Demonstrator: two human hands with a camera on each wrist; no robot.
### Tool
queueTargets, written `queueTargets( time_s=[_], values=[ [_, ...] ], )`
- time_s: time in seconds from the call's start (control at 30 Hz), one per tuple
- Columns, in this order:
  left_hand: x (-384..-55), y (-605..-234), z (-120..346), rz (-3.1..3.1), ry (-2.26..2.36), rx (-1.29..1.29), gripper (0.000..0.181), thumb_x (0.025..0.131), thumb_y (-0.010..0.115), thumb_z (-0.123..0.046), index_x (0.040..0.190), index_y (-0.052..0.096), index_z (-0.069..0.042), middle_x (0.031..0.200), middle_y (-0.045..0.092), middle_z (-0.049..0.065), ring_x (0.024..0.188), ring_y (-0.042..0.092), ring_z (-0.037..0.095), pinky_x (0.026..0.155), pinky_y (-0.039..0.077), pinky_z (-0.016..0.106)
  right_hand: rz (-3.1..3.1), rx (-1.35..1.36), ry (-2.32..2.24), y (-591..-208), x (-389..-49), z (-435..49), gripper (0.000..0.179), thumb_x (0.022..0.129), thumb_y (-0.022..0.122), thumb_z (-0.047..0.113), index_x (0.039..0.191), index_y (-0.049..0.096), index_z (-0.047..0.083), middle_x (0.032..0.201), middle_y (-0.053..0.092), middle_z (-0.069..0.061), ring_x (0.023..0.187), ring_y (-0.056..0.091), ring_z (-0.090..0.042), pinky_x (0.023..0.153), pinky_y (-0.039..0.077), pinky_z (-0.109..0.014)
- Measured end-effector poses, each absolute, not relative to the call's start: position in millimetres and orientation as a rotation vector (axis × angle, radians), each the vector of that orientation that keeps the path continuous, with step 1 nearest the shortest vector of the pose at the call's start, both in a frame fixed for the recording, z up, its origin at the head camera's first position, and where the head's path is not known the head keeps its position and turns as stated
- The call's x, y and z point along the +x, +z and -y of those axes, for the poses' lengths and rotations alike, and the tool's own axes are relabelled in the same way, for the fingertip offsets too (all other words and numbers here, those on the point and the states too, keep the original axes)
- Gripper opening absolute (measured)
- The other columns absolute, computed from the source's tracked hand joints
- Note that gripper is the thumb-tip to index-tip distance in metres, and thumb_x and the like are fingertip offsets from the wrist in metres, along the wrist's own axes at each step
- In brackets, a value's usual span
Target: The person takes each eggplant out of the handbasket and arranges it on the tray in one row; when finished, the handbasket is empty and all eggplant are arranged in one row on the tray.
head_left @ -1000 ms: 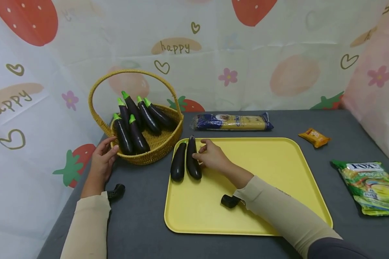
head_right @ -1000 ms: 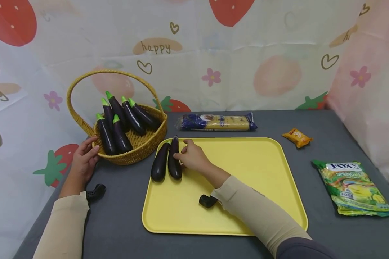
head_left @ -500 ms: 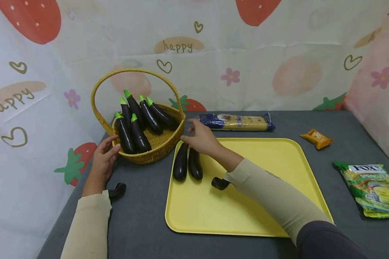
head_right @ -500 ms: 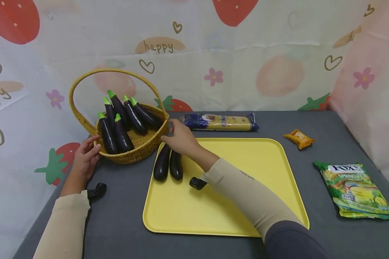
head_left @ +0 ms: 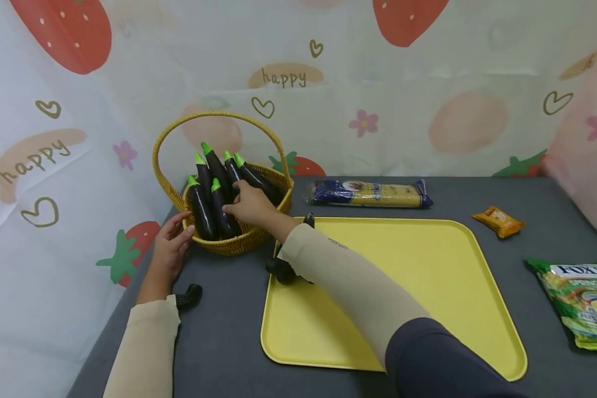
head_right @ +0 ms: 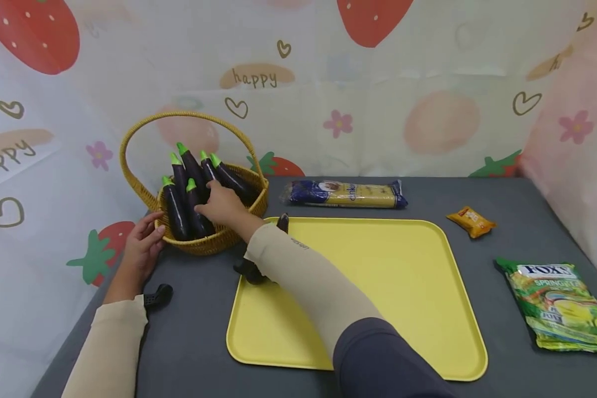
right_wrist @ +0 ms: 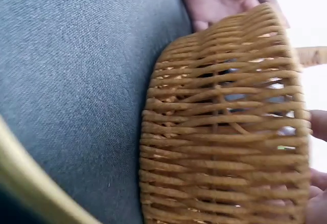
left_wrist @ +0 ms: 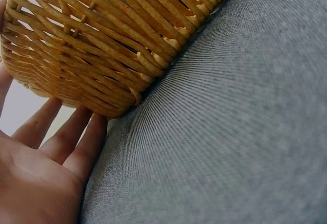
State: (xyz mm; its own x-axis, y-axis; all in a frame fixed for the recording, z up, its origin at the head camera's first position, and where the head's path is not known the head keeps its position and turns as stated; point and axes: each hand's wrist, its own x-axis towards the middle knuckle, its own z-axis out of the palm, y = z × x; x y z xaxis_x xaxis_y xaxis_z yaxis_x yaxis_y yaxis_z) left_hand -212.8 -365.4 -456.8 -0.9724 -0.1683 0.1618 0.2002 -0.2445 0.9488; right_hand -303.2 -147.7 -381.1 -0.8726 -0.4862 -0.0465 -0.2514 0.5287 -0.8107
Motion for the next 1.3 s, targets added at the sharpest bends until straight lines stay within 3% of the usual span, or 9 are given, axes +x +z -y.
queueTargets(
  time_s=[0.13, 0.27, 0.37, 0.53, 0.8, 1.03, 1.3],
  values=[
    [-211.4, -457.5, 365.8, 1.778, -2.302, -0.025, 0.034, 0.098, 0.055, -0.002, 0.132, 0.057, -0.005, 0.134, 0.047, 0.008, 0.114, 0.047, 0.017, 0.084, 0.049, 0.022, -2.53, -0.582, -1.151, -387.4, -304.0, 163.8, 0.068, 0.092, 0.068, 0.036, 0.148, 0.037, 0.014, 0.112, 0.062, -0.002, 0.095, 0.062, -0.016, 0.078, 0.05, -0.031],
    [-212.4, -456.6, 364.5, 1.789, -2.3, -0.011, 0.033, 0.098, 0.057, -0.004, 0.131, 0.057, -0.006, 0.134, 0.047, 0.008, 0.115, 0.046, 0.018, 0.084, 0.048, 0.022, -2.521, -0.6, -0.984, -389.7, -308.4, 172.3, 0.076, 0.091, 0.069, 0.036, 0.152, 0.03, 0.012, 0.142, 0.048, -0.005, 0.124, 0.05, -0.019, 0.096, 0.044, -0.032],
    [-212.5, -457.4, 362.8, 1.782, -2.316, -0.002, 0.034, 0.098, 0.057, -0.004, 0.131, 0.057, -0.006, 0.133, 0.048, 0.007, 0.116, 0.046, 0.018, 0.084, 0.049, 0.023, -2.49, -0.604, -0.931, -390.9, -310.3, 171.4, 0.079, 0.091, 0.07, 0.035, 0.154, 0.026, 0.013, 0.149, 0.042, -0.004, 0.13, 0.045, -0.019, 0.099, 0.041, -0.032],
    [-210.9, -459.7, 360.9, 1.756, -2.331, 0.021, 0.033, 0.097, 0.057, -0.002, 0.13, 0.058, -0.006, 0.132, 0.049, 0.007, 0.114, 0.047, 0.018, 0.084, 0.049, 0.023, -2.458, -0.564, -1.103, -385.5, -307.6, 158.7, 0.077, 0.09, 0.07, 0.039, 0.152, 0.031, 0.017, 0.143, 0.048, -0.003, 0.124, 0.051, -0.019, 0.095, 0.045, -0.034],
    [-211.2, -458.4, 363.8, 1.755, -2.317, -0.022, 0.034, 0.097, 0.057, -0.002, 0.131, 0.057, -0.005, 0.131, 0.05, 0.007, 0.11, 0.05, 0.017, 0.082, 0.049, 0.022, -2.24, -0.528, -1.519, -361.1, -299.9, 120.6, 0.081, 0.089, 0.071, 0.042, 0.152, 0.028, 0.015, 0.12, 0.057, -0.007, 0.088, 0.062, -0.018, 0.081, 0.052, -0.041],
    [-210.8, -457.5, 363.7, 1.748, -2.319, -0.038, 0.034, 0.097, 0.056, 0.0, 0.132, 0.056, -0.003, 0.131, 0.05, 0.007, 0.111, 0.05, 0.016, 0.082, 0.049, 0.022, -2.177, -0.544, -1.572, -359.4, -287.1, 70.2, 0.08, 0.089, 0.071, 0.04, 0.152, 0.028, 0.016, 0.112, 0.056, -0.006, 0.085, 0.059, -0.022, 0.078, 0.051, -0.044],
    [-211.6, -457.7, 362.2, 1.749, -2.314, -0.059, 0.034, 0.098, 0.056, -0.001, 0.131, 0.057, -0.004, 0.13, 0.052, 0.006, 0.109, 0.051, 0.015, 0.082, 0.049, 0.023, -2.189, -0.55, -1.585, -368.9, -267.5, 12.6, 0.076, 0.09, 0.071, 0.037, 0.15, 0.029, 0.017, 0.121, 0.054, -0.007, 0.098, 0.06, -0.022, 0.082, 0.05, -0.047]
  ],
)
